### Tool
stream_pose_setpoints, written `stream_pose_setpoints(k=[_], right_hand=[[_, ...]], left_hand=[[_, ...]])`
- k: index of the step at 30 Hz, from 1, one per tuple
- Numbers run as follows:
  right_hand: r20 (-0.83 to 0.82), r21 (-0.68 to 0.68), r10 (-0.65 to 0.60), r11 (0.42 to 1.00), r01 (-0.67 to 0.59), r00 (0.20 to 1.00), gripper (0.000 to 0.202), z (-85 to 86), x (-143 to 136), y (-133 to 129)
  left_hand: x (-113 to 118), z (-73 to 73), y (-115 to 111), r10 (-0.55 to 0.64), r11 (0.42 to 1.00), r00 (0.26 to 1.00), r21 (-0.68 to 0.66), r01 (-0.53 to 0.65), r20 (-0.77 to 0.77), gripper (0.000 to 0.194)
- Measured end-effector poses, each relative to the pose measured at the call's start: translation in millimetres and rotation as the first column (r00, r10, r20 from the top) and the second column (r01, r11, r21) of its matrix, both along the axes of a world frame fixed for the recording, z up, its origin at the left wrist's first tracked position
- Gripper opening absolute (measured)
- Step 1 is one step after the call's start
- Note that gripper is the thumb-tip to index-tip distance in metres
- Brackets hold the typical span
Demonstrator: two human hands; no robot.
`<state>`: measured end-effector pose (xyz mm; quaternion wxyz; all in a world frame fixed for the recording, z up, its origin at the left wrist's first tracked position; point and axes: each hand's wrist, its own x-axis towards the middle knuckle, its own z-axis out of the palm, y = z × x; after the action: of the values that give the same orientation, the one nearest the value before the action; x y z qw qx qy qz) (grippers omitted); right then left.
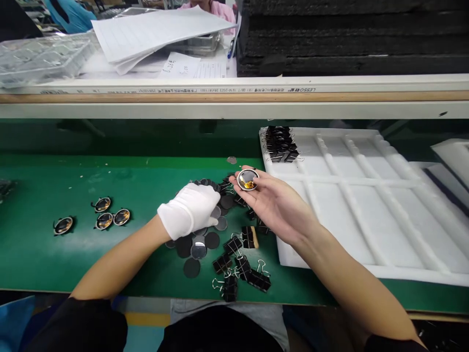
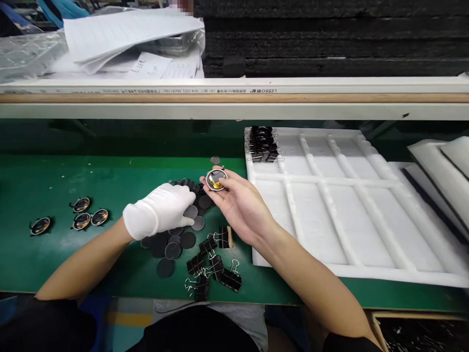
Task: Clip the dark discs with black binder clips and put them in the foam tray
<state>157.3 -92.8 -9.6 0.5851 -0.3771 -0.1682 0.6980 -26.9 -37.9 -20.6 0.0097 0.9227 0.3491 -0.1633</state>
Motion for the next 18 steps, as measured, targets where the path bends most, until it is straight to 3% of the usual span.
stream_pose_setpoints(k=[7, 10, 12, 14, 18], right_hand=[[-0.066, -0.204, -0.051, 0.978, 0.037, 0.997, 0.017, -0.1, -14, -5], [-0.071, -0.225, -0.115, 0.970, 0.096, 0.991, 0.015, -3.2, -15, -5], [-0.091, -0.226, -0.131, 0.968, 0.108, 0.987, 0.013, -3.8, -15, -5], [-0.115, -0.210, -0.111, 0.974, 0.085, 0.987, 0.012, -2.7, -15, -6], [-0.119, -0.168, -0.069, 0.985, 0.049, 0.991, 0.014, 0.7, -16, -9]], left_hand=[[-7, -11.5, 9, -0.088, 0.996, 0.990, 0.041, 0.084, 0.106, 0.037], [-13, 2.5, 12, -0.047, 0.999, 0.978, -0.012, 0.050, 0.204, 0.043], [-17, 17.2, 14, 0.066, 0.992, 0.937, -0.126, -0.024, 0.343, 0.042], [-22, 31.1, 18, 0.221, 0.941, 0.864, -0.331, -0.068, 0.453, 0.038], [-28, 44.1, 25, 0.412, 0.705, 0.797, -0.708, 0.028, 0.442, 0.029]])
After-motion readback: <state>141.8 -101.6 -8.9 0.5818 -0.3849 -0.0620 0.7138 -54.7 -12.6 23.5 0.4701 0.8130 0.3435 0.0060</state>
